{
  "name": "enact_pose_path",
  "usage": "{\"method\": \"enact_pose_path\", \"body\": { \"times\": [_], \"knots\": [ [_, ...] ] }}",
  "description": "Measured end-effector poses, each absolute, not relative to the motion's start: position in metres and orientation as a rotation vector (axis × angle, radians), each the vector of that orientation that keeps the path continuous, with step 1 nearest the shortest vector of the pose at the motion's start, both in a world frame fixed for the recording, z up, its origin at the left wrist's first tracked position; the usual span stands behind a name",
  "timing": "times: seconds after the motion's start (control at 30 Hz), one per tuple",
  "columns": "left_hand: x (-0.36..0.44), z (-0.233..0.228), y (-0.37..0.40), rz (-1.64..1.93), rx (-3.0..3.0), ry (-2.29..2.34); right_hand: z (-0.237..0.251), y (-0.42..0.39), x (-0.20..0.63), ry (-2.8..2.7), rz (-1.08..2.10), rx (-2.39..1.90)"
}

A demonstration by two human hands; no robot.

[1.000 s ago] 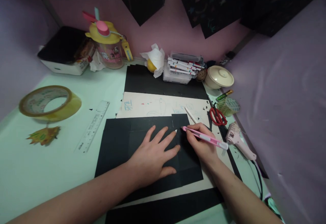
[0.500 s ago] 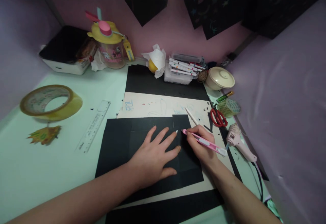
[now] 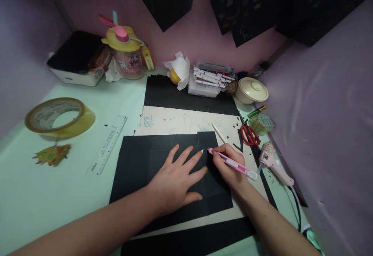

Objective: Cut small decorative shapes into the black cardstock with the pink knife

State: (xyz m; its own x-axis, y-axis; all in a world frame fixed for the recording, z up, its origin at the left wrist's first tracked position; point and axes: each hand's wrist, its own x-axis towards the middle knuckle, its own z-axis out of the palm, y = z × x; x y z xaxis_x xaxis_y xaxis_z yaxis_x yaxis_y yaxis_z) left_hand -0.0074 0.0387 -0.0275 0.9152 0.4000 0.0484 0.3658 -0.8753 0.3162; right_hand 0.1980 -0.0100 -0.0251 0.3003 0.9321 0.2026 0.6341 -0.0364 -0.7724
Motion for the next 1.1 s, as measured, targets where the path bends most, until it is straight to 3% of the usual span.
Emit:
{"method": "enact_pose_path", "body": {
  "times": [0.47,1.1],
  "knots": [
    [0.004,-0.013,0.040,0.000,2.834,0.617,-0.028,-0.007,0.197,-1.529,0.478,-1.703],
    [0.000,-0.026,0.056,0.147,2.790,0.588,-0.029,-0.009,0.190,-1.723,0.264,-1.626]
  ]
}}
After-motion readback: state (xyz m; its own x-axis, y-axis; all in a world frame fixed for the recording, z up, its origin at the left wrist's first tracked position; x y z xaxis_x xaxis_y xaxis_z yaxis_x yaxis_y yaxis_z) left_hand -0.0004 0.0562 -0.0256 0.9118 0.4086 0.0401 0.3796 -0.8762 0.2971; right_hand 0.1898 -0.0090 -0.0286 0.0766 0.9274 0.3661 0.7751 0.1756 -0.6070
